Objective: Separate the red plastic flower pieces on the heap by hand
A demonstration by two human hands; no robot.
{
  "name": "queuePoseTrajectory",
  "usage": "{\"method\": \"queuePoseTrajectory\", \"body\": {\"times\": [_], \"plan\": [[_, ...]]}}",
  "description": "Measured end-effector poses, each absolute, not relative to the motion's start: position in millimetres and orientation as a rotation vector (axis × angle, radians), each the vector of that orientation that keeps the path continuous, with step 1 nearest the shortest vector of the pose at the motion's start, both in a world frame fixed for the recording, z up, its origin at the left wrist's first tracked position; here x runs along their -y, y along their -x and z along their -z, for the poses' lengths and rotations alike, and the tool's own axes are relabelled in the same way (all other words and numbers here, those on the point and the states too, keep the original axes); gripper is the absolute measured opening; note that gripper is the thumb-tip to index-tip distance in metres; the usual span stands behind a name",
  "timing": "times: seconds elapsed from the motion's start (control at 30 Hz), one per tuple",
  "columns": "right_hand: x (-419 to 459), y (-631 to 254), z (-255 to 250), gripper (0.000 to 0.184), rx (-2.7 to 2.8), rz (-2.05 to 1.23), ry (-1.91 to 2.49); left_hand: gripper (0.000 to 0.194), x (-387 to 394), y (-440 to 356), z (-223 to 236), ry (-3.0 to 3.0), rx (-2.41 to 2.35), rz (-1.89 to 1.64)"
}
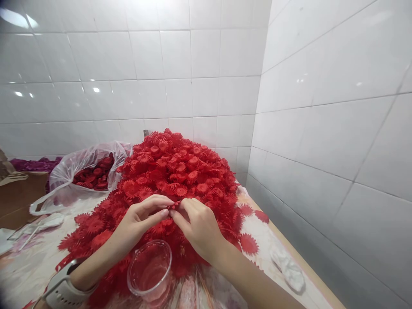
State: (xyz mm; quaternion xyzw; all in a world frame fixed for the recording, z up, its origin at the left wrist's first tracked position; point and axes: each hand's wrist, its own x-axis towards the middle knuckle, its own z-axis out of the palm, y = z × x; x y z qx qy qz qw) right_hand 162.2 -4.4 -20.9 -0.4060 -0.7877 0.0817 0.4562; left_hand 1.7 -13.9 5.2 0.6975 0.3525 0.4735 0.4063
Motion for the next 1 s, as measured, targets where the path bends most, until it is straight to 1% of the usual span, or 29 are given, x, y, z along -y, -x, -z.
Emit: {"method": "queuePoseTrajectory", "body": {"times": [0.3, 0.53, 0.6, 0.83, 1.0], "plan": [[3.3, -161.6, 23.7, 0.027, 2.007, -0.208, 0.892, 0.016, 12.1, -1.5, -3.3, -1.666, -0.911, -1.148], [8.1, -162.1, 14.0, 0.031, 1.983, -0.611, 0.911, 0.017, 10.0, -1.8, -5.7, -1.526, -0.974, -1.147], [8.7, -161.9, 13.4, 0.031, 1.966, -0.662, 0.927, 0.018, 9.7, -1.6, -6.4, -1.509, -0.962, -1.138], [8.2, -161.8, 16.5, 0.027, 1.972, -0.424, 0.983, 0.019, 10.8, -1.3, -2.9, -1.615, -0.994, -1.061], [8.2, -162.3, 16.0, 0.024, 1.955, -0.416, 1.018, 0.02, 11.1, -3.0, -3.8, -1.583, -0.964, -1.052]]}}
